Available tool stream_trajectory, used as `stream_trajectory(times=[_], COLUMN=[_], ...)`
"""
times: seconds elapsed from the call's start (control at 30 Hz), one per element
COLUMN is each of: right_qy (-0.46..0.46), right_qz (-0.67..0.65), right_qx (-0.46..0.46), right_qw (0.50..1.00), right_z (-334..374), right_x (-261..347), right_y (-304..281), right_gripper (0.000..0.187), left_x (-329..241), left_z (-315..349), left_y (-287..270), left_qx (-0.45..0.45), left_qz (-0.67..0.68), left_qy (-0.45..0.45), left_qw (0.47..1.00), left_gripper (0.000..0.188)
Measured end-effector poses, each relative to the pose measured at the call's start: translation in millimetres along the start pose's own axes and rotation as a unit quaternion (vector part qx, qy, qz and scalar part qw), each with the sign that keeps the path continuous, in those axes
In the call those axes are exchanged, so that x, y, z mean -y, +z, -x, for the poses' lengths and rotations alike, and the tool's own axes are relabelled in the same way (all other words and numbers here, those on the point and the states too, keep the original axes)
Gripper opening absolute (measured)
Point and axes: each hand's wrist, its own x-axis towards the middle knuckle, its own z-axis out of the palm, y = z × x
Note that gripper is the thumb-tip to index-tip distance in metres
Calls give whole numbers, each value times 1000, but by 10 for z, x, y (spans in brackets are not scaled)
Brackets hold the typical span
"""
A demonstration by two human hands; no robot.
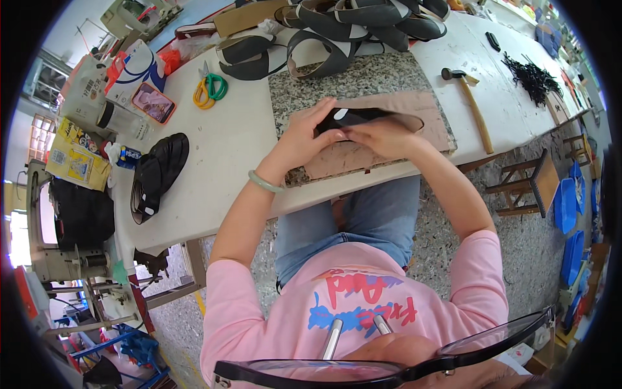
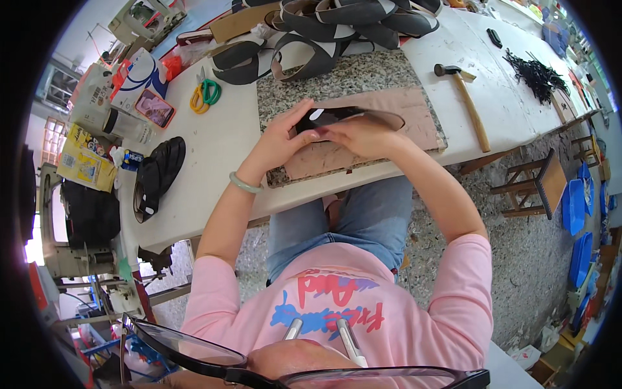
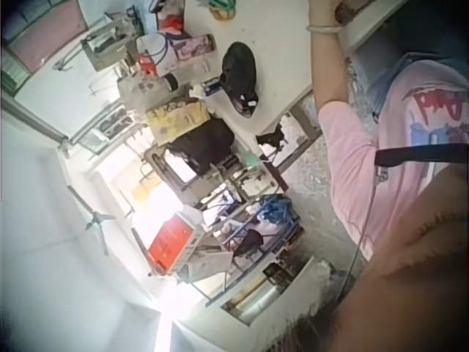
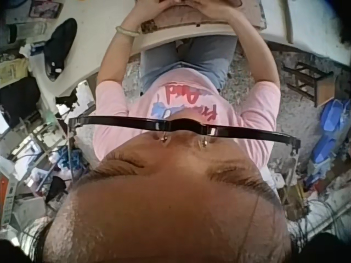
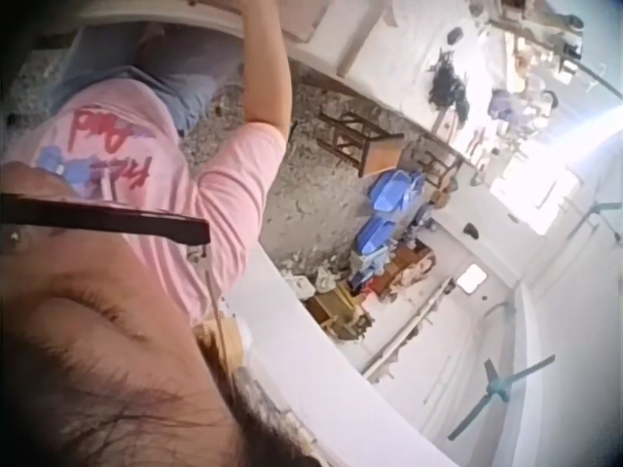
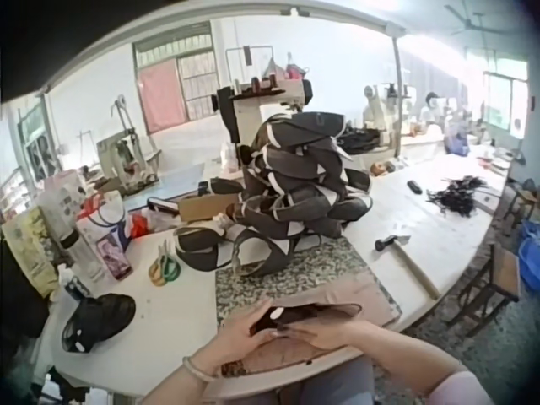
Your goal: Applying adhesive to shoe components and folding the edges during assembly.
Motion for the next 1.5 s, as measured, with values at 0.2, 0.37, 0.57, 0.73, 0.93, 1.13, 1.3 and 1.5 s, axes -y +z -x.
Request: stream_trajectory(times=[0.2,0.37,0.57,0.73,0.93,1.13,1.3,1.5], right_qy=[-156,-161,-57,-14,117,355,382,86], right_qz=[243,156,228,150,230,308,77,112], right_qx=[-109,-65,-123,-141,-154,-428,-381,-442], right_qw=[951,972,964,979,954,772,838,886], right_z=[218,328,664,758,854,996,1002,842], right_x=[19,-57,-48,-226,-414,-1753,-2268,-775], right_y=[350,286,352,223,-18,-657,-1059,-795], right_gripper=[78,79,75,62,57,49,42,48], left_x=[60,-111,-291,-177,-166,-275,68,229], left_z=[-5,-246,-576,-880,-1166,-1366,-1502,-1545], left_y=[107,310,365,376,361,259,378,380], left_qx=[9,-133,-136,-28,64,128,80,124], left_qz=[7,-209,-278,-373,-389,-338,-164,-142], left_qy=[-57,26,54,-3,-66,-143,-146,-247], left_qw=[998,968,949,927,917,921,972,950], left_gripper=[63,46,19,17,17,21,34,31])
